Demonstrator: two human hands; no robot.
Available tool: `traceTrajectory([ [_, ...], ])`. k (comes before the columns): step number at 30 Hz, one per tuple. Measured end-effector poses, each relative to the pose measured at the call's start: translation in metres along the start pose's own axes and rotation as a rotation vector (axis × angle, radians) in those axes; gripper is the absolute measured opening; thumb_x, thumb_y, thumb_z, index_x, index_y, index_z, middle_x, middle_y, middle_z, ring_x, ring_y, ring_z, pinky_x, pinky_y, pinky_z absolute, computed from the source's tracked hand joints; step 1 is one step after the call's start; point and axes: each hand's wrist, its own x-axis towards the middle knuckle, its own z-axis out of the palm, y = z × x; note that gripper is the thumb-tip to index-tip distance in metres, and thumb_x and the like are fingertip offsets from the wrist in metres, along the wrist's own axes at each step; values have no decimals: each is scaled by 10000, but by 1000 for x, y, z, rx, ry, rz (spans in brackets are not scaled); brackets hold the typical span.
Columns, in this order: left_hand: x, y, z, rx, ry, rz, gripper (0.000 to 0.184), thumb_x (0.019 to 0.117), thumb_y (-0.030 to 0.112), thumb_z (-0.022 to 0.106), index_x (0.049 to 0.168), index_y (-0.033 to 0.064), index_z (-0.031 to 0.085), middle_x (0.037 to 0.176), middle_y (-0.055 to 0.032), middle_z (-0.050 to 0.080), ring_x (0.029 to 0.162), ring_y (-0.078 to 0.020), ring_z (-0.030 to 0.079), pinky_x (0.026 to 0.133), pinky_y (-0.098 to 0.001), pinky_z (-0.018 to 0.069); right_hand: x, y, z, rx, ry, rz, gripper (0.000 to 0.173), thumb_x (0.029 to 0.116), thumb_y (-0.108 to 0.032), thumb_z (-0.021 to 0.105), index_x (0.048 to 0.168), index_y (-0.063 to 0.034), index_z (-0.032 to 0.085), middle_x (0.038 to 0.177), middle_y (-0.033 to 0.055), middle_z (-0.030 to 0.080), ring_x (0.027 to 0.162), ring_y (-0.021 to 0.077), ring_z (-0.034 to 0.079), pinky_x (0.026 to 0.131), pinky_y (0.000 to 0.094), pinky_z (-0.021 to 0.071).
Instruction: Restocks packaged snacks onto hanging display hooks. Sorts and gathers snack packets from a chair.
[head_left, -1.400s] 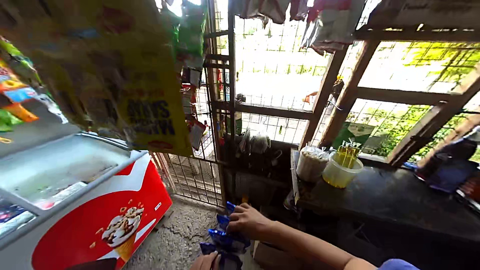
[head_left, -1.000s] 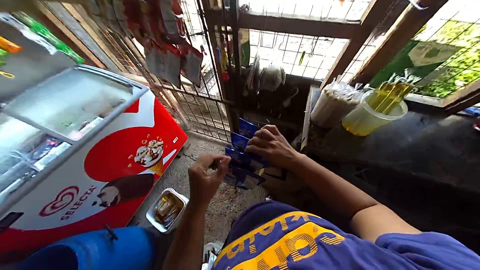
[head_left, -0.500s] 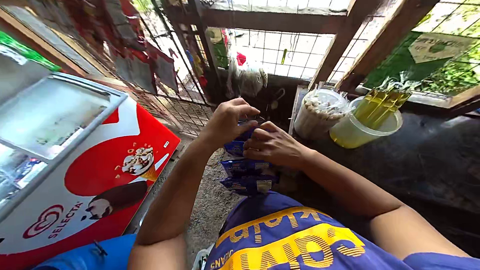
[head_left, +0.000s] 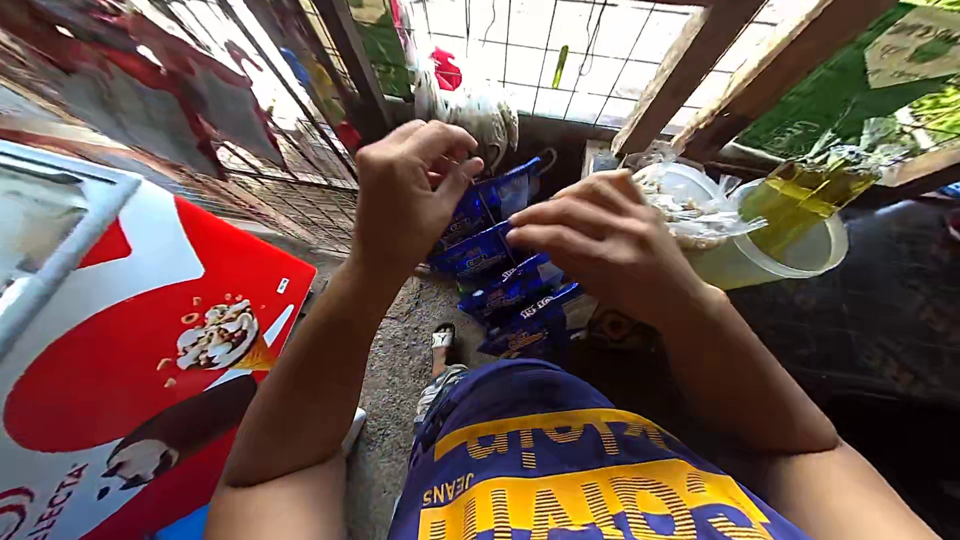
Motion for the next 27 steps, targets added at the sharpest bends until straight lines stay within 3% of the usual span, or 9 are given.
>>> traceTrajectory([
  [4, 24, -49, 0, -114, 18, -41, 209, 974, 204, 692, 1085, 30, 724, 1020, -78, 735, 890, -81, 719, 788, -218, 599, 22, -5, 4, -45, 17, 294, 205, 1021, -160, 617, 1151, -71, 749, 1099, 117, 724, 1014, 263, 660, 853, 407, 514],
  [9, 63, -95, -7, -260, 15, 3, 189, 963, 180, 702, 1069, 26, 731, 1007, -78, 740, 864, -83, 723, 763, -221, 606, 75, -6, 36, -187, -83, 475, 233, 1007, -280, 619, 1073, -111, 765, 1094, 84, 724, 1084, 293, 634, 938, 497, 455],
  [12, 80, -111, -16, -276, -50, 55, 193, 956, 162, 710, 1082, 18, 730, 1010, -100, 734, 850, -131, 722, 762, -291, 621, 104, -5, 58, -245, -45, 571, 254, 993, -336, 613, 1010, -132, 763, 1012, 48, 727, 1003, 255, 649, 880, 478, 486],
  [15, 105, -120, -11, -311, -57, 169, 184, 942, 160, 713, 1069, 31, 743, 964, -99, 736, 817, -161, 731, 726, -331, 631, 122, 1, 66, -208, 18, 700, 273, 1007, -363, 611, 1000, -127, 748, 942, 13, 743, 923, 201, 691, 843, 461, 536],
  [20, 129, -114, -7, -401, -1, 275, 152, 927, 136, 704, 1010, 22, 759, 937, -106, 751, 793, -136, 748, 712, -265, 632, 141, -13, 53, -19, 69, 898, 318, 993, -392, 631, 1078, -99, 720, 902, 12, 745, 890, 165, 709, 874, 469, 532],
  [23, 145, -107, -14, -437, -4, 292, 145, 920, 121, 714, 1014, 17, 752, 952, -115, 747, 805, -146, 745, 709, -278, 630, 152, -17, 33, -57, 19, 963, 300, 959, -361, 680, 1099, -98, 721, 930, 18, 754, 918, 181, 714, 903, 488, 533],
  [27, 169, -90, -16, -473, 25, 356, 138, 923, 105, 721, 1001, -7, 747, 949, -142, 743, 826, -185, 752, 737, -319, 635, 168, -10, -3, -97, -57, 1082, 311, 957, -349, 691, 1143, -101, 713, 966, 48, 751, 918, 206, 716, 858, 483, 552],
])
